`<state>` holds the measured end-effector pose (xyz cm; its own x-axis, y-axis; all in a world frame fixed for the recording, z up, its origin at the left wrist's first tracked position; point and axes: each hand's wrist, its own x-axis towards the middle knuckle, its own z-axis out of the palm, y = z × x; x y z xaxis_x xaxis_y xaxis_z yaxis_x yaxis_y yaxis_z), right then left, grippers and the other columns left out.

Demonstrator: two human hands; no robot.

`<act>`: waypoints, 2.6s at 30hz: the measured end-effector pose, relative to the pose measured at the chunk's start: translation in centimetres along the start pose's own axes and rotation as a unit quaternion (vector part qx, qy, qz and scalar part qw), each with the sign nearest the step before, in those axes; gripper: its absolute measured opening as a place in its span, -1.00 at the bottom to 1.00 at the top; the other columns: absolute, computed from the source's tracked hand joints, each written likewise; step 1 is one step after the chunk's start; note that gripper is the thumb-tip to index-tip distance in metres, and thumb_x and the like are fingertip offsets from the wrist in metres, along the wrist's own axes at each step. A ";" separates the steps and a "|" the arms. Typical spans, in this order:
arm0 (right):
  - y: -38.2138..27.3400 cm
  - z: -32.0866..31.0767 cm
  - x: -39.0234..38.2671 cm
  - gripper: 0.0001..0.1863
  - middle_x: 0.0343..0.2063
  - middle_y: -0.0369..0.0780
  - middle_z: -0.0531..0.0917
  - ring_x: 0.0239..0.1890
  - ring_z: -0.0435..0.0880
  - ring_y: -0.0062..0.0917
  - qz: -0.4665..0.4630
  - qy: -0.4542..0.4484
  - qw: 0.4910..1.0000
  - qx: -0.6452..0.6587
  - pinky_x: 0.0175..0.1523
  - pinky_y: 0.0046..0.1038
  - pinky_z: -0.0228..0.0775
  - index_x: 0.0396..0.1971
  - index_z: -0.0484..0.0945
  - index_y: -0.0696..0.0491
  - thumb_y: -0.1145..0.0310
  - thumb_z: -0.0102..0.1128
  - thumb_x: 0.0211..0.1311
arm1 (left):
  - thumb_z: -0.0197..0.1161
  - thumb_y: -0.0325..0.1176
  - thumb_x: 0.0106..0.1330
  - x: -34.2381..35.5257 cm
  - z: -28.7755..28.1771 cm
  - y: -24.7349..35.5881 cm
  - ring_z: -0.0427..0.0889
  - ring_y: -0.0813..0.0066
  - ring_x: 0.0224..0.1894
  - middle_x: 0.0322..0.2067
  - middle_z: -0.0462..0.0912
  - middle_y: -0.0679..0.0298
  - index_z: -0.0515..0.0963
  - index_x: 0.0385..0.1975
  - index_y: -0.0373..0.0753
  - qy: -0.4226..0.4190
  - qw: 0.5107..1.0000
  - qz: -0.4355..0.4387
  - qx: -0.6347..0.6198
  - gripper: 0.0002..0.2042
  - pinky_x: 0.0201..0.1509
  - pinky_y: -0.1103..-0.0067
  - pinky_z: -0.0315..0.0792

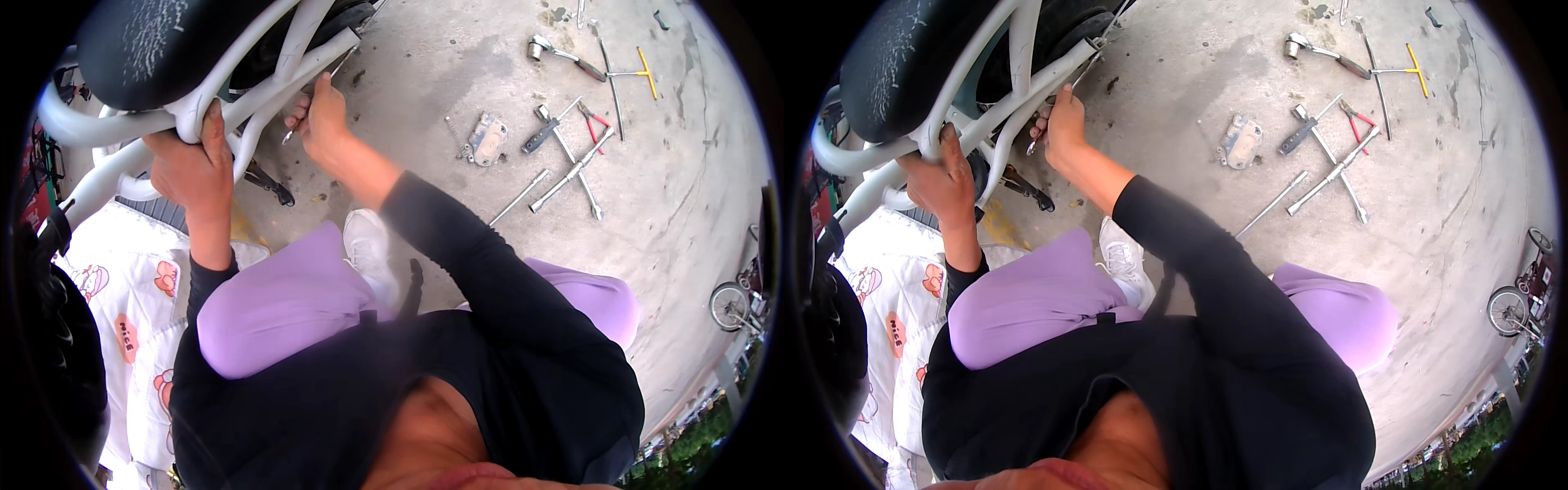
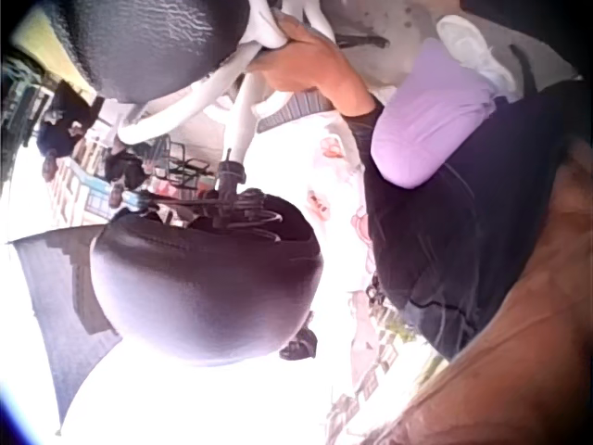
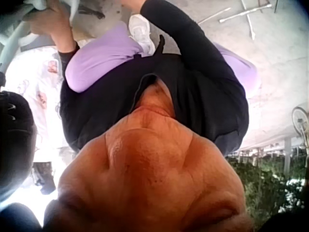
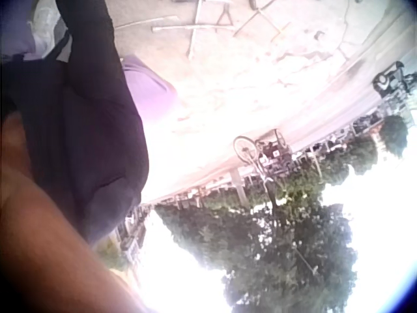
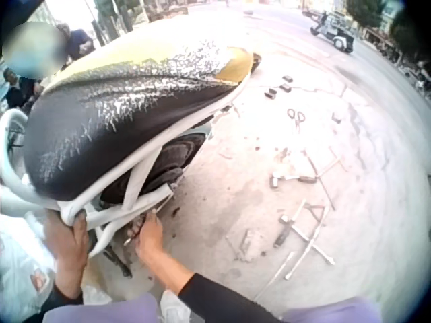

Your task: The person sits on the ground and uses a screwdriver to tighten screws on a bicycle frame. They then use a wrench to adjust a bolt on the bicycle seat post and handle a small metal plate near the rear wheel.

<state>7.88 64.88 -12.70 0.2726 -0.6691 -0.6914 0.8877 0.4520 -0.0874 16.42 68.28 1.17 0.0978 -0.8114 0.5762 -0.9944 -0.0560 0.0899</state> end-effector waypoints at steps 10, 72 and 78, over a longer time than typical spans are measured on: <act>-16.9 4.7 -0.4 -0.87 -0.57 -0.27 0.29 -0.57 0.34 -0.65 0.314 -0.002 0.885 -0.344 -0.51 -0.59 0.30 -0.57 0.24 0.16 0.67 -0.15 0.11 | 0.27 -0.03 0.07 0.1 -0.3 0.4 0.61 0.02 -0.49 -0.56 0.61 0.08 0.30 -0.02 -0.34 -0.005 0.999 -0.034 0.027 -0.40 -0.40 0.31 0.44; -24.0 0.3 -6.6 -0.79 -0.60 -0.12 0.58 -0.50 0.61 -0.26 -0.427 -0.193 -0.087 -0.879 -0.45 -0.29 0.43 -0.30 0.53 0.09 0.52 0.04 0.01 | 0.36 -0.13 -0.04 -0.1 -0.7 1.5 0.60 0.11 -0.54 -0.60 0.61 0.17 0.38 -0.18 -0.28 0.062 0.998 0.007 0.005 -0.51 -0.48 0.38 0.42; -21.4 2.3 -7.2 -0.87 -0.56 -0.21 0.60 -0.36 0.63 -0.31 -0.372 -0.176 -0.101 -0.906 -0.34 -0.31 0.43 -0.52 0.56 0.07 0.38 0.05 0.09 | 0.27 -0.06 0.04 -0.6 -1.5 2.1 0.62 0.08 -0.45 -0.55 0.62 0.13 0.40 -0.16 -0.29 0.015 0.999 -0.039 0.019 -0.52 -0.37 0.36 0.43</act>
<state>-12.17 58.66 -4.20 0.7674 -0.6403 -0.0336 -0.6311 -0.7636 0.1367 14.37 69.50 2.19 0.1756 -0.7858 0.5931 -0.9845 -0.1410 0.1045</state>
